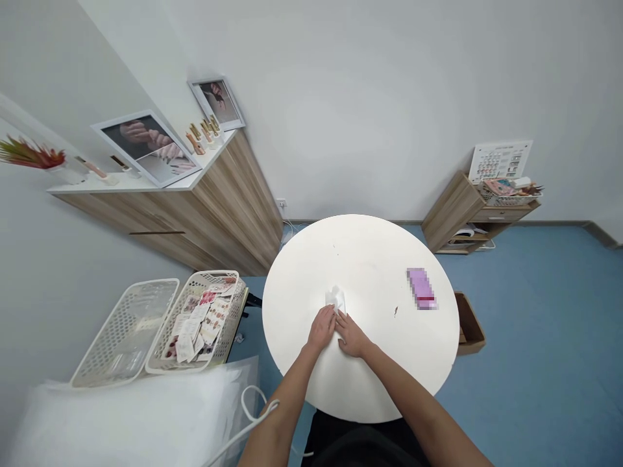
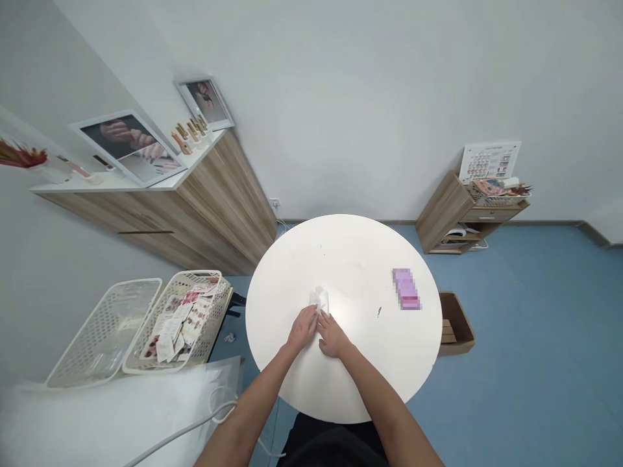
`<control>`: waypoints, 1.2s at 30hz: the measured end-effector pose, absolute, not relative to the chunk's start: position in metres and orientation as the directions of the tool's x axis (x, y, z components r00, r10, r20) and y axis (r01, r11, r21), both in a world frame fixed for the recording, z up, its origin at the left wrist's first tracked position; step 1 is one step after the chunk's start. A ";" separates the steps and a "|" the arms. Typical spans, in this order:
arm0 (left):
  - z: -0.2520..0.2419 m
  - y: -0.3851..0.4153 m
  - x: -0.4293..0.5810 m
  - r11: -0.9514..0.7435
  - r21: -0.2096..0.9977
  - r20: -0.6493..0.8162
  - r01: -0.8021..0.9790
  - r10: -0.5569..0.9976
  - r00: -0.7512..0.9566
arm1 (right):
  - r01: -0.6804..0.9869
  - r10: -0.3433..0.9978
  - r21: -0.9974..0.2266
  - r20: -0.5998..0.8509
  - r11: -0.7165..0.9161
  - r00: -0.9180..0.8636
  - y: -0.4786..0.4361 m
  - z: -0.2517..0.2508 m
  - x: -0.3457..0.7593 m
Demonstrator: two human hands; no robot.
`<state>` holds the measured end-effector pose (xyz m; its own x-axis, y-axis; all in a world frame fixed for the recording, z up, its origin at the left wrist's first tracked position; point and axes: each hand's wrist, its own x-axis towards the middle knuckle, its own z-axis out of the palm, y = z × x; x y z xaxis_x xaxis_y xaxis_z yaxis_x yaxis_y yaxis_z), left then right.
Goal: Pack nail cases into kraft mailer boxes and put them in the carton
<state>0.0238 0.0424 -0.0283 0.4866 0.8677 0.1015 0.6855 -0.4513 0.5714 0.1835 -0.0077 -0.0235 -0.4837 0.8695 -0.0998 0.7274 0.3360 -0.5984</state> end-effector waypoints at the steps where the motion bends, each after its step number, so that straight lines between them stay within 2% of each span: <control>1: -0.028 0.043 0.021 -0.517 0.517 0.097 0.682 0.827 0.553 | 0.711 0.872 -0.611 -0.068 0.347 -0.484 -0.009 -0.024 0.186; 6: -0.030 0.044 0.012 -0.723 0.321 0.004 0.611 0.646 0.763 | 0.671 0.917 -0.662 0.061 0.333 -0.395 -0.013 -0.027 0.201; 9: -0.036 0.045 0.017 -0.730 0.265 -0.021 0.629 0.648 0.761 | 0.714 0.945 -0.639 0.070 0.287 -0.318 -0.006 -0.030 0.207; 12: -0.042 0.049 0.026 -0.687 0.254 -0.017 0.681 0.701 0.713 | 0.744 0.938 -0.589 0.079 0.316 -0.337 0.003 -0.031 0.208; 16: -0.036 0.060 0.032 -0.632 0.336 0.002 0.698 0.741 0.671 | 0.758 0.931 -0.558 0.076 0.337 -0.358 0.016 -0.027 0.206; 20: -0.018 0.081 0.033 -0.502 0.534 -0.031 0.680 0.792 0.610 | 0.775 0.953 -0.565 0.070 0.282 -0.296 0.047 -0.013 0.209; 23: -0.010 0.095 0.036 -0.328 0.672 -0.057 0.664 0.871 0.488 | 0.772 0.964 -0.588 0.051 0.240 -0.261 0.081 -0.006 0.214; 25: -0.011 0.098 0.038 -0.232 0.702 -0.041 0.674 0.930 0.364 | 0.761 0.972 -0.624 -0.010 0.178 -0.235 0.102 -0.005 0.215; 27: -0.015 0.094 0.040 -0.197 0.666 0.008 0.720 0.966 0.257 | 0.734 0.977 -0.676 -0.106 0.066 -0.186 0.120 -0.009 0.215; 29: -0.022 0.083 0.042 -0.237 0.565 0.068 0.790 0.968 0.242 | 0.702 0.977 -0.710 -0.183 -0.058 -0.105 0.131 -0.017 0.213; 33: -0.038 0.056 0.050 -0.430 0.332 0.077 0.839 0.899 0.430 | 0.661 0.976 -0.721 -0.199 -0.210 0.094 0.137 -0.034 0.212; 36: -0.046 0.044 0.058 -0.441 0.252 0.056 0.861 0.895 0.442 | 0.634 0.972 -0.737 -0.154 -0.233 0.177 0.131 -0.040 0.214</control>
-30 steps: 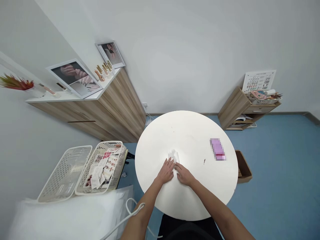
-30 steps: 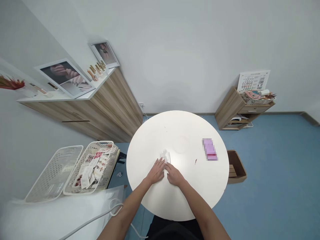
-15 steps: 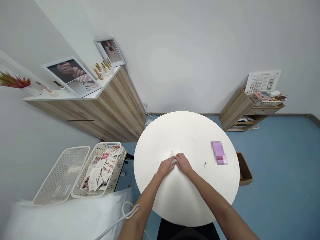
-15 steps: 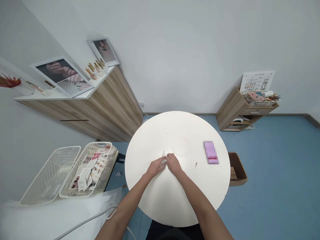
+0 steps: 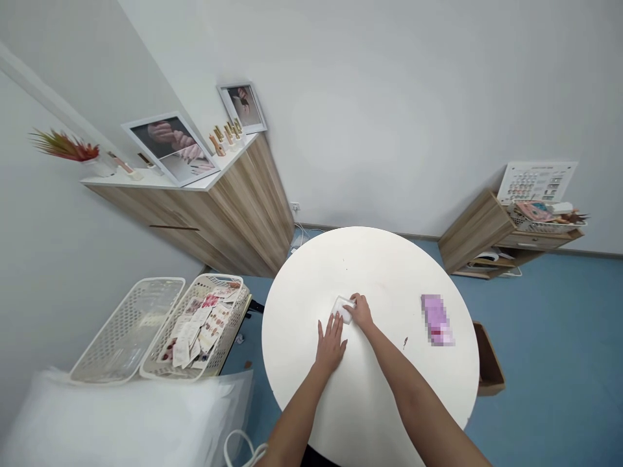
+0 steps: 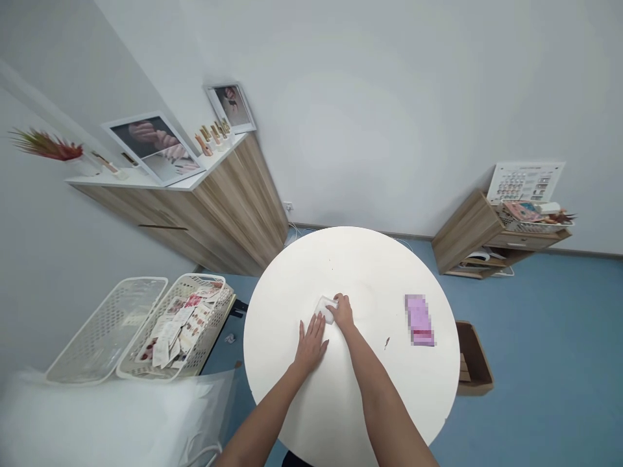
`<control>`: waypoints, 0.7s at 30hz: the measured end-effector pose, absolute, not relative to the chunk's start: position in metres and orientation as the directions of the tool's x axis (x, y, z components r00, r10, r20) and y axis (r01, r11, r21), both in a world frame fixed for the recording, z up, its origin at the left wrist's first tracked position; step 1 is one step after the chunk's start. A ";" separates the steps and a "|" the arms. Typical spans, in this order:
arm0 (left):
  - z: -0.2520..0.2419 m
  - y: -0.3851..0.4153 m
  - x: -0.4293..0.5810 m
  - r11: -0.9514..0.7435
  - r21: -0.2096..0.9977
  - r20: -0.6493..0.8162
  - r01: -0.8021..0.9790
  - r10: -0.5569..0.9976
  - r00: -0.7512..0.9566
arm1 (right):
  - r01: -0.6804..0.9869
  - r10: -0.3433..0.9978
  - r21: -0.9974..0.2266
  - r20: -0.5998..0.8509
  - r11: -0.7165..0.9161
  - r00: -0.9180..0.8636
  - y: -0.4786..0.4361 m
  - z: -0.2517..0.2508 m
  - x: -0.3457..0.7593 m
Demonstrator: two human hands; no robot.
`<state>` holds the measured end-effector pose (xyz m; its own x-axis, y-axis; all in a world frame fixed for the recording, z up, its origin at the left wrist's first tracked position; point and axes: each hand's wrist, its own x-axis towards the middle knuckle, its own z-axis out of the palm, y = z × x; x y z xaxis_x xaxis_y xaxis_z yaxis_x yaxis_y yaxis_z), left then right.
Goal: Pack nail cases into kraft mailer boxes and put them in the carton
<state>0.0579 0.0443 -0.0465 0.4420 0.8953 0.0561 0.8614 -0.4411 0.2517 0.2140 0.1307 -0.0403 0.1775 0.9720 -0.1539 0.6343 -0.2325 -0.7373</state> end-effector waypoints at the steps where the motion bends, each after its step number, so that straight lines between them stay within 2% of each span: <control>1: -0.048 0.043 0.060 -0.428 0.239 0.056 0.872 0.902 0.427 | 0.641 0.977 -0.739 -0.128 -0.209 0.171 0.127 -0.041 0.215; 4: -0.050 0.044 0.065 -0.412 0.234 0.066 0.881 0.911 0.408 | 0.732 1.000 -0.681 -0.014 -0.023 0.018 0.113 -0.038 0.218; 7: -0.048 0.048 0.071 -0.396 0.252 0.057 0.883 0.917 0.395 | 0.828 0.982 -0.529 0.069 0.187 -0.178 0.097 -0.038 0.224; 13: -0.034 0.043 0.075 -0.245 0.331 -0.072 0.912 0.956 0.283 | 0.876 0.954 -0.385 0.054 0.293 -0.295 0.094 -0.033 0.241; 17: -0.023 0.006 0.037 -0.090 0.372 0.003 0.924 0.995 0.095 | 0.865 0.925 -0.329 0.096 0.379 -0.369 0.101 -0.019 0.238; 21: -0.009 -0.068 -0.041 0.165 0.442 0.060 0.882 0.975 -0.213 | 0.794 0.851 -0.311 0.129 0.523 -0.510 0.097 -0.009 0.204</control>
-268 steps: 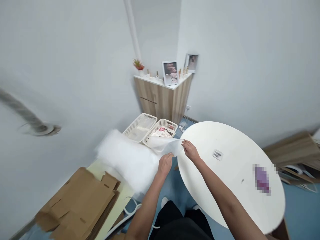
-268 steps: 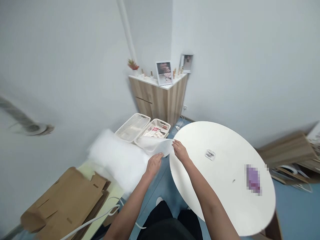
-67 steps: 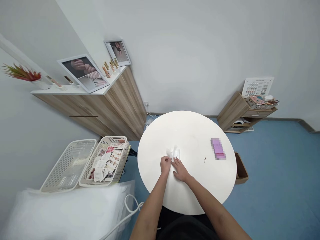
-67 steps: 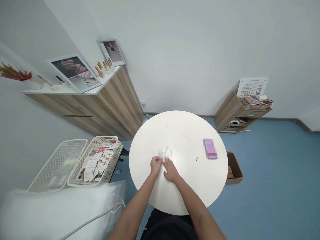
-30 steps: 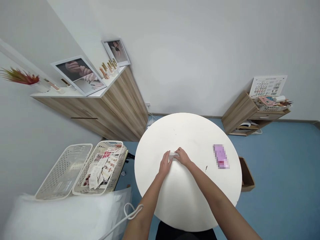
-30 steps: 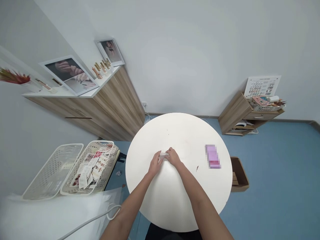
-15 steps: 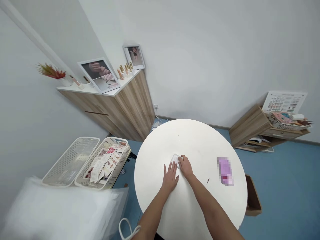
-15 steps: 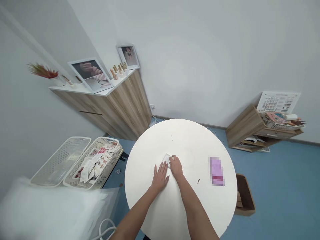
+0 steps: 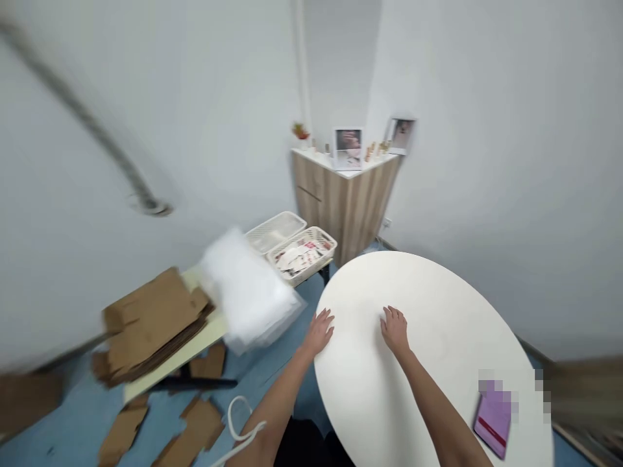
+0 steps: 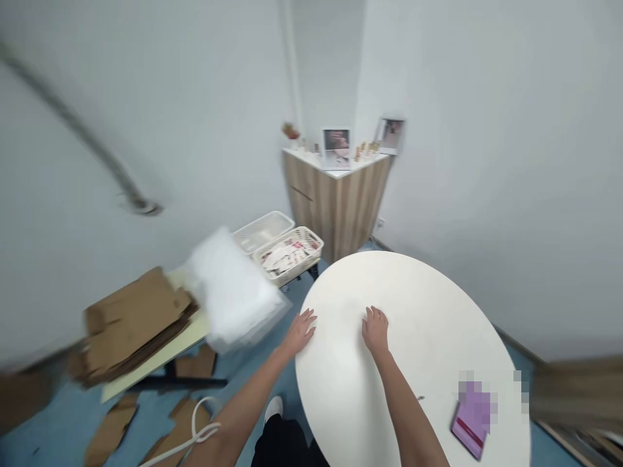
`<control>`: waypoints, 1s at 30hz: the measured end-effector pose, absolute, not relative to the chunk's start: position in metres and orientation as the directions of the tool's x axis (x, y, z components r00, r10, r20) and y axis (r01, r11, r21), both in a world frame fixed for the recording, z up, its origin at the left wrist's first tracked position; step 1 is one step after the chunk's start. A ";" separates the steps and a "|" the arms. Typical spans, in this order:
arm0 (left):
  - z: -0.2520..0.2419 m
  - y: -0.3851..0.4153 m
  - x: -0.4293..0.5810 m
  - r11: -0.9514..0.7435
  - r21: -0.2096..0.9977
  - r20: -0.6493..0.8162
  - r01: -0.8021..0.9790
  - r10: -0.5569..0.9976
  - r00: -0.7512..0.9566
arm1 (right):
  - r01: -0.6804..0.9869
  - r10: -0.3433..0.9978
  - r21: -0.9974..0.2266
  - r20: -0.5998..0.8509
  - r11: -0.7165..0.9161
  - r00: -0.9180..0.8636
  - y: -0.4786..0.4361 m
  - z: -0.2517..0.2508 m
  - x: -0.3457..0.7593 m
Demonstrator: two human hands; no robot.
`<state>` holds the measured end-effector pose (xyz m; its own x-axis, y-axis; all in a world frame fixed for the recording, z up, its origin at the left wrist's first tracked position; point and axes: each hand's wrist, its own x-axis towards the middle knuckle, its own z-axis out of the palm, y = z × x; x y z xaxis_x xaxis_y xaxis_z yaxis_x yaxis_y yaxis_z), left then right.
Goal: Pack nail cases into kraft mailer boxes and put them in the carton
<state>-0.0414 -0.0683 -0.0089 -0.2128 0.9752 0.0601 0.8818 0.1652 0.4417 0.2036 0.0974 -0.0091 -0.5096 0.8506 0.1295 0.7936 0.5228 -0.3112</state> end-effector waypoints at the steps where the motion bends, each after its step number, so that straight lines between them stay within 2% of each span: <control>1: -0.003 -0.093 -0.064 0.229 0.463 0.074 0.856 0.953 -0.295 | 0.766 0.821 -0.305 0.130 0.566 -0.556 0.095 -0.007 0.188; 4: 0.018 -0.177 -0.128 0.397 0.514 0.097 0.761 0.854 -0.511 | 0.663 0.710 -0.283 0.107 0.693 -0.696 0.079 0.000 0.125; 7: 0.039 -0.266 -0.178 0.557 0.508 0.097 0.657 0.721 -0.686 | 0.531 0.569 -0.273 0.084 0.802 -0.818 0.046 0.012 0.044; 13: 0.052 -0.404 -0.246 0.729 0.443 0.135 0.522 0.522 -0.842 | 0.237 0.261 -0.303 0.040 0.923 -0.965 -0.068 0.039 -0.107; 17: 0.048 -0.450 -0.289 0.773 0.402 0.134 0.492 0.482 -0.866 | 0.112 0.128 -0.345 0.025 0.932 -0.991 -0.144 0.047 -0.178; 23: 0.042 -0.462 -0.336 0.732 0.272 0.032 0.624 0.642 -0.766 | -0.006 -0.007 -0.349 -0.003 0.937 -1.000 -0.214 0.039 -0.255; 30: 0.032 -0.436 -0.371 0.726 0.238 -0.113 0.645 0.681 -0.724 | -0.016 -0.019 -0.358 -0.004 0.934 -1.000 -0.236 0.032 -0.298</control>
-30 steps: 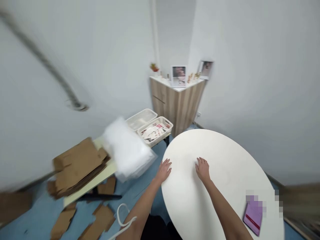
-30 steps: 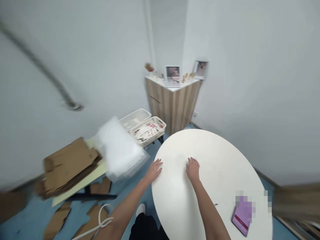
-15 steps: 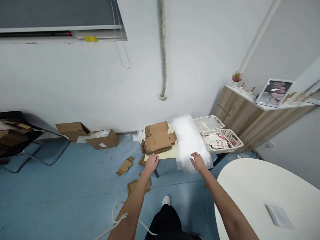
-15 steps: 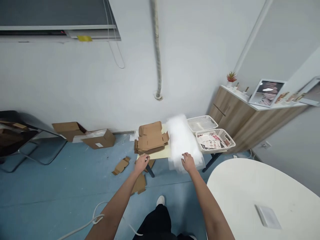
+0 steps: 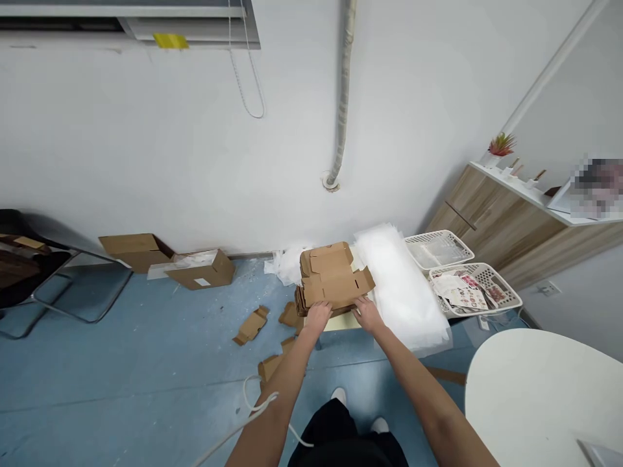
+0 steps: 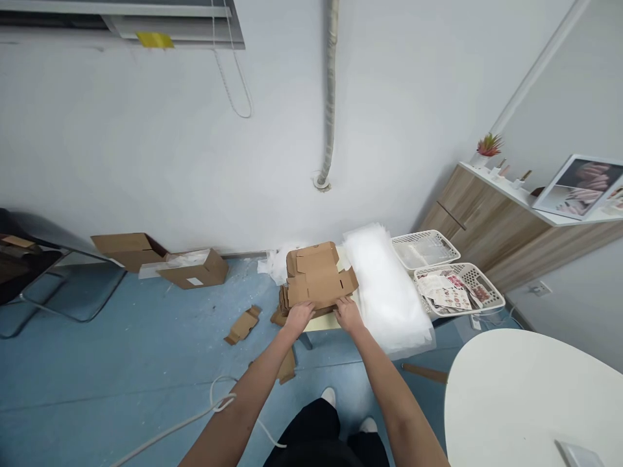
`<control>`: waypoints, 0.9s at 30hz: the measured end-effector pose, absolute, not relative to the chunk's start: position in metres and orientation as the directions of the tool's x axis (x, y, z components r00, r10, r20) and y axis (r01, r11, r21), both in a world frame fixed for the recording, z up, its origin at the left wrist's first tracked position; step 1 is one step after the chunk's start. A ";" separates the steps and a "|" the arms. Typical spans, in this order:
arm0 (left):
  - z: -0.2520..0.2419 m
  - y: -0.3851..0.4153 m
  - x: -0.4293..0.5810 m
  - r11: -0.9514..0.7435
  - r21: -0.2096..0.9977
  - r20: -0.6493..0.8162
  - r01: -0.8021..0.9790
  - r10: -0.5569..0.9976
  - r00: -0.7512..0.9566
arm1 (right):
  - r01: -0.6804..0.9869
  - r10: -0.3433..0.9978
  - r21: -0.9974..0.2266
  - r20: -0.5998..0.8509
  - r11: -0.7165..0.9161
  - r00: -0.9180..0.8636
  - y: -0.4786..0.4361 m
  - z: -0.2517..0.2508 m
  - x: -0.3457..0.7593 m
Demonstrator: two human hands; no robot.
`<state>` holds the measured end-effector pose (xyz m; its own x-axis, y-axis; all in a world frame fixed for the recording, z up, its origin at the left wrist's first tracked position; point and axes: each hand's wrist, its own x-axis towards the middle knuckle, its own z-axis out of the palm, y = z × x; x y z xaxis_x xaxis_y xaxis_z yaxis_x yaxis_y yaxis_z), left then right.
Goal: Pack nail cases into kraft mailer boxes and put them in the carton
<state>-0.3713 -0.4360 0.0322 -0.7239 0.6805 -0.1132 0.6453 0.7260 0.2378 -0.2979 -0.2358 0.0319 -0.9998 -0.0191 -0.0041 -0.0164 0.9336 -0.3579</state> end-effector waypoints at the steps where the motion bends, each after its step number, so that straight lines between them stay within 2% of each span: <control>1: 0.032 -0.433 -0.376 0.729 0.237 -0.131 0.642 0.678 -0.723 | -0.014 -0.013 -0.361 0.007 0.932 -1.000 -0.234 0.033 -0.301; 6: 0.035 -0.428 -0.389 0.714 0.264 -0.187 0.649 0.698 -0.692 | -0.030 -0.031 -0.315 0.003 0.949 -1.000 -0.225 0.045 -0.316; 10: 0.038 -0.433 -0.393 0.696 0.313 -0.208 0.646 0.714 -0.668 | -0.095 -0.124 -0.237 -0.109 0.967 -0.986 -0.220 0.055 -0.333; 14: 0.041 -0.442 -0.397 0.724 0.355 -0.207 0.591 0.678 -0.706 | -0.174 -0.214 -0.219 -0.179 0.960 -0.960 -0.212 0.053 -0.344; 18: 0.046 -0.441 -0.397 0.764 0.398 -0.111 0.507 0.589 -0.800 | -0.192 -0.211 -0.197 -0.080 0.961 -0.974 -0.202 0.038 -0.343; 20: 0.050 -0.432 -0.397 0.735 0.404 -0.033 0.544 0.606 -0.795 | -0.219 -0.224 -0.220 0.001 0.951 -0.975 -0.199 0.031 -0.340; 23: 0.059 -0.418 -0.400 0.685 0.344 -0.023 0.643 0.690 -0.723 | -0.272 -0.257 -0.292 0.090 0.917 -0.962 -0.199 0.028 -0.340; 27: 0.073 -0.430 -0.413 0.730 0.275 -0.014 0.625 0.653 -0.757 | -0.317 -0.273 -0.400 0.165 0.860 -0.948 -0.212 0.037 -0.353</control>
<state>-0.4126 -0.4296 0.0733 -0.7570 0.6533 -0.0144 0.6251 0.7304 0.2751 -0.3533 -0.2116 0.0369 -0.9479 -0.2726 0.1651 -0.3170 0.8597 -0.4004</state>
